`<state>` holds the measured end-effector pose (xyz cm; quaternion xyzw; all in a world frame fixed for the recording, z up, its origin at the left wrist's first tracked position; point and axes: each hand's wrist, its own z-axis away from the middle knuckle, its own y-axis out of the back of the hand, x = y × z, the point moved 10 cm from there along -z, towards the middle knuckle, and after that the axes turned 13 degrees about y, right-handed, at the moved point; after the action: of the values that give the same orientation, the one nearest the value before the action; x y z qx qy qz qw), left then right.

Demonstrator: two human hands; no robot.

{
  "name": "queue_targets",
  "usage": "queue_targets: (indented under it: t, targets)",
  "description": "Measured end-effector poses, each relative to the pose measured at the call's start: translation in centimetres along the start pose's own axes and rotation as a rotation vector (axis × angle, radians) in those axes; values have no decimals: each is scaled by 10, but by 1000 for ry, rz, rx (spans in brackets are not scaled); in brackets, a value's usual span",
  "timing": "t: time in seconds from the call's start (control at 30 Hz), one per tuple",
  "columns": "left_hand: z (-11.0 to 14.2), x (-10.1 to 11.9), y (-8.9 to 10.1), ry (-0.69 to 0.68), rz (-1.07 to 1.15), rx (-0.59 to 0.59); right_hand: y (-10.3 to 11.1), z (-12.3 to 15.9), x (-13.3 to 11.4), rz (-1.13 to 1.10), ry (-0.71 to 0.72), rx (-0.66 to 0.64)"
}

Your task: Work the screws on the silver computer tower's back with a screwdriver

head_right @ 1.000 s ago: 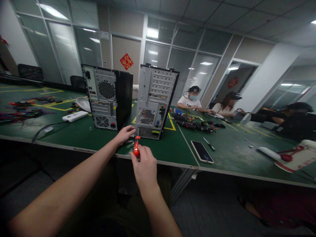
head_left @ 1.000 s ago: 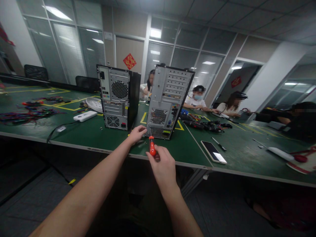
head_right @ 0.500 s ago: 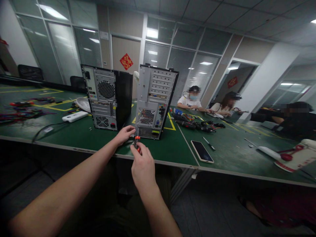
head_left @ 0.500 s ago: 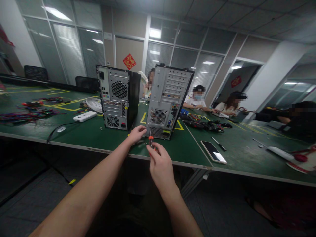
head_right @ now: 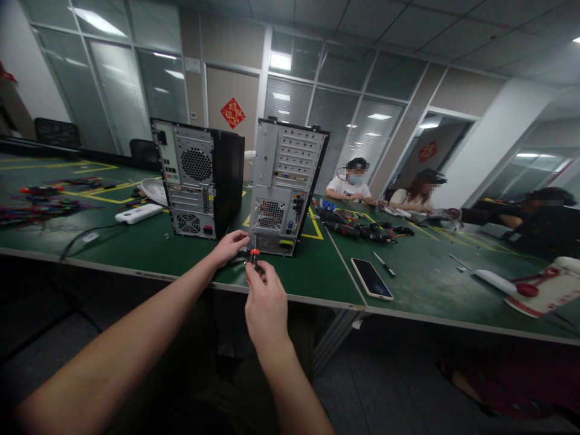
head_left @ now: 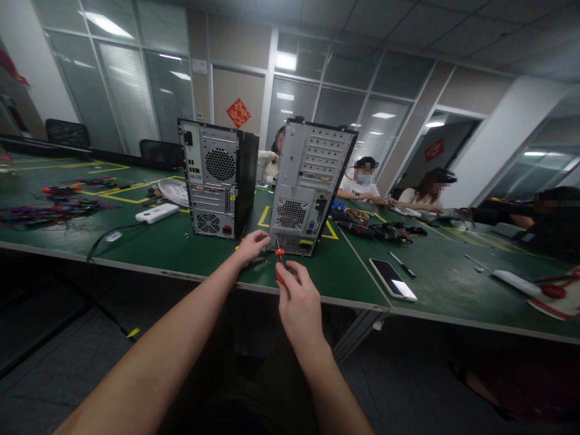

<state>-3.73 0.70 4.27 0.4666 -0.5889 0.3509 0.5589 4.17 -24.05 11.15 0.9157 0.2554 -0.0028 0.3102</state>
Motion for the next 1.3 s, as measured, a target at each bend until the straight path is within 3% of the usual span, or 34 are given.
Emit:
queue_targets:
  t: [0.33, 0.63, 0.87, 1.3]
  targets:
    - [-2, -2, 1, -5, -17, 13, -4, -2, -12, 16, 63, -78]
    - [-2, -2, 2, -22, -26, 23, 6, 0, -1, -46, -41, 43]
    - [-1, -1, 2, -28, -43, 24, 2, 2, 6, -112, -101, 46]
    - [-2, -2, 1, -19, -16, 12, 3, -4, -11, 27, 66, -31]
